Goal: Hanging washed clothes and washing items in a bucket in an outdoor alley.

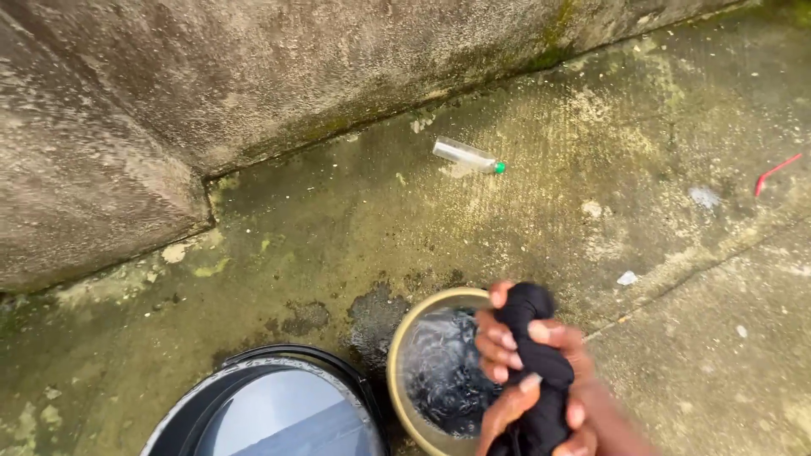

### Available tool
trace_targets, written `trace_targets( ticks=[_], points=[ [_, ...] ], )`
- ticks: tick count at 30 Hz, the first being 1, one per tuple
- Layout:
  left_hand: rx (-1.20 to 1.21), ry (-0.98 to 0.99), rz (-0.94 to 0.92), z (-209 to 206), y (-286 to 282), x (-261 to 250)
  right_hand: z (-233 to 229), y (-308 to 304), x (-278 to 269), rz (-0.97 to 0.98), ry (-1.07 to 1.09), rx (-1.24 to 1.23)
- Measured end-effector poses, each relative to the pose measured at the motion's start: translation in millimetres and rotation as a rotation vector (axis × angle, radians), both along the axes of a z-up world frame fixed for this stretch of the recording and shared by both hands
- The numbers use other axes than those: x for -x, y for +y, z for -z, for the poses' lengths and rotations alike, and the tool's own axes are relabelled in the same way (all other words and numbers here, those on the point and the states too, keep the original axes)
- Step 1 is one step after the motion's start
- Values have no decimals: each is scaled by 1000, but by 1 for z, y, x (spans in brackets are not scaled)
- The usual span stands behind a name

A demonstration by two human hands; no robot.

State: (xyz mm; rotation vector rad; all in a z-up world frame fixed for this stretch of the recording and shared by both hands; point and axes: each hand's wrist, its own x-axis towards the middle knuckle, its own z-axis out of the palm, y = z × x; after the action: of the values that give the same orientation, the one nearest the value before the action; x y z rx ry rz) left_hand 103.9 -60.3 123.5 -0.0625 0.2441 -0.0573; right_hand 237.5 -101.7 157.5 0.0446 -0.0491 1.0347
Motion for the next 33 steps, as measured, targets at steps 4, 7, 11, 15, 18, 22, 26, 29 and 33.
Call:
trace_targets(
  ticks=[4, 7, 11, 15, 18, 22, 26, 29, 33],
  points=[
    [-54, 159, 192, -34, 27, -2, -38, 8, -31, -129, -454, 709],
    [-85, 235, 304, -33, 35, -9, -52, 31, -28, -204, -636, 1159],
    [-986, 249, 142, 80, 13, -3, -24, 51, -8, -273, -1192, 1454],
    [-1224, 484, -37, 98, 15, 0, -18, 80, 19, -293, -1525, 1612],
    [-1742, 678, 329, 91, 34, 7, -7, 95, 36, -295, -1556, 1754],
    [-1763, 800, 264, 113, 36, 7, -4, 108, 45, -242, -1589, 1837],
    [-1189, 753, -230, 146, 34, 2, -51, 116, 46, -277, -1425, 1803],
    [-913, 726, -415, 186, 36, -4, -60, 103, 51, -203, -1378, 1677],
    [-197, 653, -533, 155, 49, -10, -27, 57, 66, 5, -1324, 1544]
  ],
)
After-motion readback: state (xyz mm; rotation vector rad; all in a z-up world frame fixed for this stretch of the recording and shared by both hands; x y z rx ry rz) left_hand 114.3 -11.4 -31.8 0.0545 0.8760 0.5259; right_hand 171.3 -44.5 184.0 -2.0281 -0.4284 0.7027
